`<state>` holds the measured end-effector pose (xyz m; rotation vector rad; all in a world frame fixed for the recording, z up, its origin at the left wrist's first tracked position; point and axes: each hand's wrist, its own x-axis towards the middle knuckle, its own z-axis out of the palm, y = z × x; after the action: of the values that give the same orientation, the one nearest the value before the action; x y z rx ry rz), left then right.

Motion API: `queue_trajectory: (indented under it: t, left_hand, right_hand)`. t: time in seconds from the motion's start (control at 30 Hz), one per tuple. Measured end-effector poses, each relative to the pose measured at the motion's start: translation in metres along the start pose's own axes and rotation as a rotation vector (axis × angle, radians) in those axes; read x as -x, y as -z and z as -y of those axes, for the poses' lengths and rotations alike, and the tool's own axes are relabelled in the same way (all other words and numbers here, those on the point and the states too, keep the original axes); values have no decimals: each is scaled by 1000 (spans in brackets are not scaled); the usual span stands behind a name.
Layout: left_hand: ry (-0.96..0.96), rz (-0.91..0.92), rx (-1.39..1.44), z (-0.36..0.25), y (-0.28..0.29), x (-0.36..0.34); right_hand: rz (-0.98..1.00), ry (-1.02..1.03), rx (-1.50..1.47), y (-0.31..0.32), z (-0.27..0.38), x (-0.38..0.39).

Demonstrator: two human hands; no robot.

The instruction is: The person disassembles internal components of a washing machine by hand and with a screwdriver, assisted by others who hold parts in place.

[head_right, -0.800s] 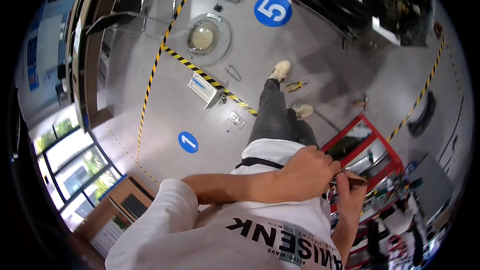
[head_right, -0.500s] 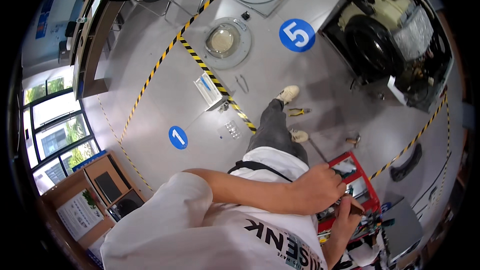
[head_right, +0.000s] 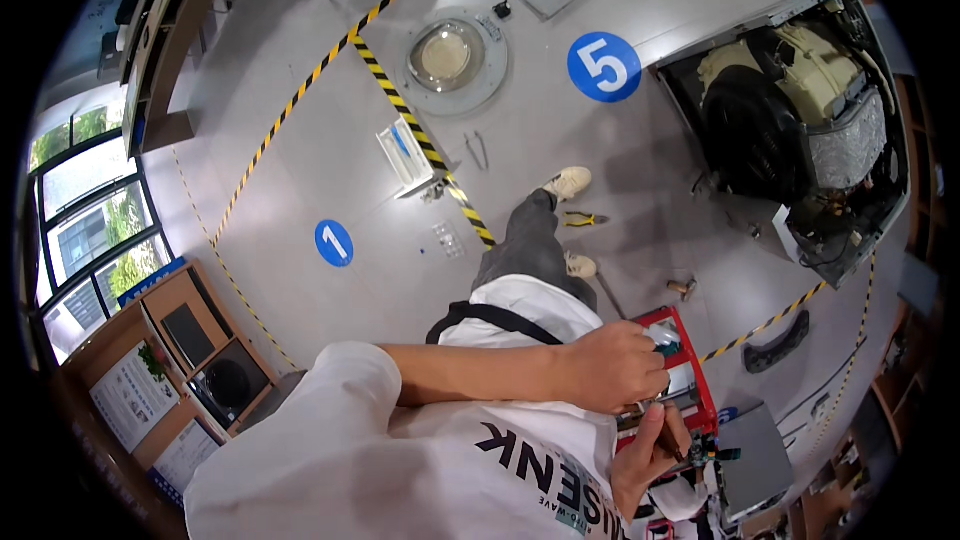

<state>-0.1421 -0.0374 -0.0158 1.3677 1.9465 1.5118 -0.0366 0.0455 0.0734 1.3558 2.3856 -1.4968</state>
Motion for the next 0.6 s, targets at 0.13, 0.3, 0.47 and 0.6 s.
queue_trajectory:
  t: [0.13,0.3,0.47,0.6]
  left_hand:
    - [67,62,125,3,8,-13]
    - [174,144,252,-4,-4,-28]
    - [252,154,261,-19,-14,-18]
    - [262,196,309,-26,-28,-18]
  right_hand:
    - [-133,62,36,-1,-3,-12]
    - [45,-74,-35,32,5,-30]
    - [37,135,-44,57,10,-27]
    - [24,137,-126,91,-18,-14]
